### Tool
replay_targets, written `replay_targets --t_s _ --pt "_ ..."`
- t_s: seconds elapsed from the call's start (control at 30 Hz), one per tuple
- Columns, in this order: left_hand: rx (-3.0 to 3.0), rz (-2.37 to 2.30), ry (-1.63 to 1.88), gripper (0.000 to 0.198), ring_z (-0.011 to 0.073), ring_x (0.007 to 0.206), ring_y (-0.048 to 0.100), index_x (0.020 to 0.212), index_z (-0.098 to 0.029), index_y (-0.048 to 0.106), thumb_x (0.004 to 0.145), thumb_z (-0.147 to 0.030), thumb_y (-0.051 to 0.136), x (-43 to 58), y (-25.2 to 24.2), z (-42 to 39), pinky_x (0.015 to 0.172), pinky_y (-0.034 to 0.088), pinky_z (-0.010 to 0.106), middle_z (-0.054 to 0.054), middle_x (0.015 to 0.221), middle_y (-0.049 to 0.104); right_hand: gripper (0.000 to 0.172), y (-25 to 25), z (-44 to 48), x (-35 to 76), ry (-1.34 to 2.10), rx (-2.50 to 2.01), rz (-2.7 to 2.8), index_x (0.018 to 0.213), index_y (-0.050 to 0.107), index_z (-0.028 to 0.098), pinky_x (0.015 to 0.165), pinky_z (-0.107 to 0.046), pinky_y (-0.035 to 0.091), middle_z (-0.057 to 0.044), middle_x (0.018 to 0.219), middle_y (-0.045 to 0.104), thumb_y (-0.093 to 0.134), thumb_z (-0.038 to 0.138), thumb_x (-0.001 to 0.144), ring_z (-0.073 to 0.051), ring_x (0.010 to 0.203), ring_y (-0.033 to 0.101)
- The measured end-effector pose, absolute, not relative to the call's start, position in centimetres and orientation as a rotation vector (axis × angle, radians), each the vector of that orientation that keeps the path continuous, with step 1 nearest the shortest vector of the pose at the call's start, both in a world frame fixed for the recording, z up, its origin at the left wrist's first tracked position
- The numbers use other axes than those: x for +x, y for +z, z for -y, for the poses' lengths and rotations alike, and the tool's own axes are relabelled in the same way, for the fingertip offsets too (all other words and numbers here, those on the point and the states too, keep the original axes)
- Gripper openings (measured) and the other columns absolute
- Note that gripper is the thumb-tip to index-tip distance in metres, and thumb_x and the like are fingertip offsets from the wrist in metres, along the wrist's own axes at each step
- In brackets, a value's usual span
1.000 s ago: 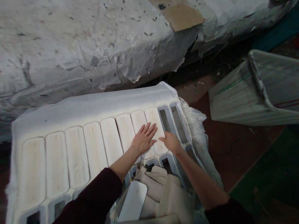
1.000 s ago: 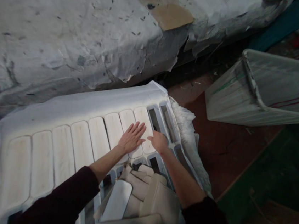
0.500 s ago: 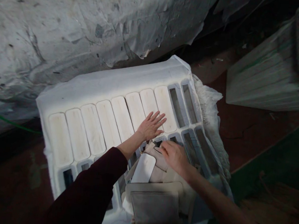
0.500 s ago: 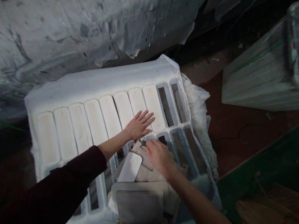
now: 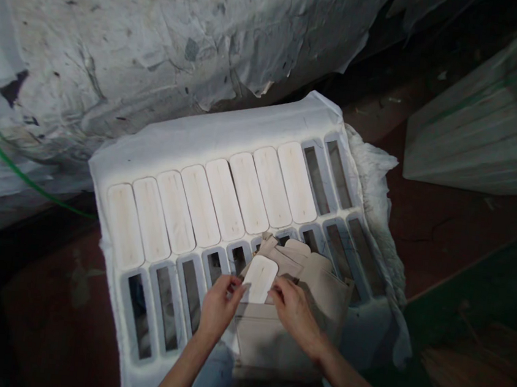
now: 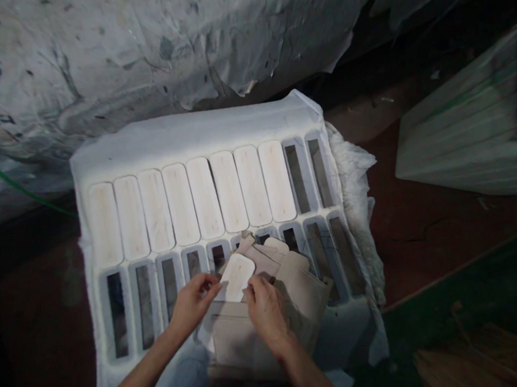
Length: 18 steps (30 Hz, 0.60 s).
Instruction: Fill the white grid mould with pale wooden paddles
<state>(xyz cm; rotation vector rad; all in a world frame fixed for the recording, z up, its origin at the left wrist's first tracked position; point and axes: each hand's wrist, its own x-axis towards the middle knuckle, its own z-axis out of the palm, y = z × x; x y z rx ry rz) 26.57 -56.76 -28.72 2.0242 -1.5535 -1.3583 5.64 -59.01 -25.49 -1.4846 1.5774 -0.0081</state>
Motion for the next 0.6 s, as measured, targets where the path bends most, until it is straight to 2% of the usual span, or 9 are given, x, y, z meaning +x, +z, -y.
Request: replay_targets --t_s 0.07,0.13,0.2,0.27,0.33,0.4,0.47,0.53,0.6 --pt "1.996 1.647 -1.333 0.021 0.0201 0.099 0.057 0.104 -0.022 0.058 0.091 -0.038 0.060 26.8 -28.6 52.8 0.087 0.045 0.035 0.003 0.104 0.060 0.007 -24.9 58.4 5.2 0.013 -1.516 -1.564 0.090 0.061 0.020 0.080 -0.029 0.042 -0.004 0.094 0.067 0.055 0.017 0.091 -0.019 0.091 0.061" --pt "1.971 1.795 -1.282 0.032 0.0224 0.117 0.049 0.118 -0.025 0.054 0.089 -0.031 0.064 26.6 -28.4 50.3 0.100 0.039 0.039 0.004 0.122 0.054 0.007 -24.4 57.4 4.8 0.077 -1.603 -1.546 0.090 0.062 0.020 0.084 -0.032 0.040 -0.005 0.097 0.066 0.056 0.015 0.089 -0.022 0.097 0.058" --pt "1.979 1.936 -1.248 0.049 0.0248 0.120 0.046 0.126 -0.027 0.049 0.082 -0.025 0.071 26.3 -28.0 49.3 0.101 0.037 0.042 0.004 0.130 0.050 0.009 -24.1 56.3 4.5 0.204 -1.760 -1.509 0.095 0.063 0.020 0.087 -0.037 0.037 -0.005 0.103 0.065 0.060 0.018 0.087 -0.025 0.102 0.054" --pt "2.005 2.035 -1.229 0.059 0.0272 0.115 0.047 0.126 -0.025 0.048 0.075 -0.023 0.078 26.0 -27.6 49.4 0.099 0.037 0.045 0.004 0.126 0.053 0.017 -24.2 55.4 4.4 0.333 -1.902 -1.462 0.102 0.063 0.019 0.086 -0.042 0.035 -0.006 0.106 0.064 0.065 0.021 0.084 -0.029 0.103 0.052" --pt "2.006 2.100 -1.233 0.059 0.0279 0.110 0.050 0.123 -0.023 0.050 0.072 -0.022 0.080 25.9 -27.0 50.1 0.096 0.037 0.046 0.004 0.117 0.058 0.019 -24.3 54.9 4.5 0.383 -1.961 -1.433 0.101 0.063 0.018 0.085 -0.043 0.033 -0.007 0.105 0.064 0.067 0.020 0.082 -0.030 0.102 0.052" --pt "1.978 2.126 -1.249 0.046 0.0281 0.105 0.051 0.115 -0.021 0.055 0.076 -0.029 0.078 26.1 -26.3 51.2 0.094 0.036 0.046 0.004 0.107 0.060 0.013 -24.2 54.8 4.6 0.363 -1.970 -1.417 0.095 0.063 0.020 0.083 -0.041 0.032 -0.005 0.100 0.065 0.065 0.016 0.082 -0.027 0.100 0.052" --pt "1.957 2.063 -1.285 0.033 0.0289 0.105 0.051 0.102 -0.021 0.059 0.081 -0.043 0.071 26.6 -25.3 52.4 0.093 0.036 0.046 0.006 0.106 0.060 0.010 -23.8 54.6 4.6 0.266 -1.958 -1.387 0.089 0.062 0.022 0.082 -0.037 0.031 0.000 0.099 0.065 0.064 0.015 0.083 -0.023 0.099 0.053" --pt "1.896 1.911 -1.492 0.037 0.0296 0.107 0.052 0.092 -0.020 0.061 0.083 -0.056 0.064 27.1 -24.1 53.8 0.092 0.038 0.045 0.007 0.108 0.060 0.006 -23.5 54.1 4.7 0.071 -1.981 -1.336 0.084 0.059 0.023 0.078 -0.034 0.030 0.004 0.093 0.065 0.064 0.020 0.084 -0.018 0.092 0.053" --pt "1.717 1.658 -2.011 0.042 0.0294 0.102 0.056 0.092 -0.020 0.064 0.083 -0.061 0.059 27.4 -22.9 55.2 0.089 0.041 0.042 0.007 0.101 0.064 0.017 -23.4 53.5 4.8 -0.214 -2.122 -1.275 0.076 0.056 0.022 0.070 -0.032 0.029 0.004 0.078 0.062 0.056 0.031 0.091 -0.015 0.076 0.052"
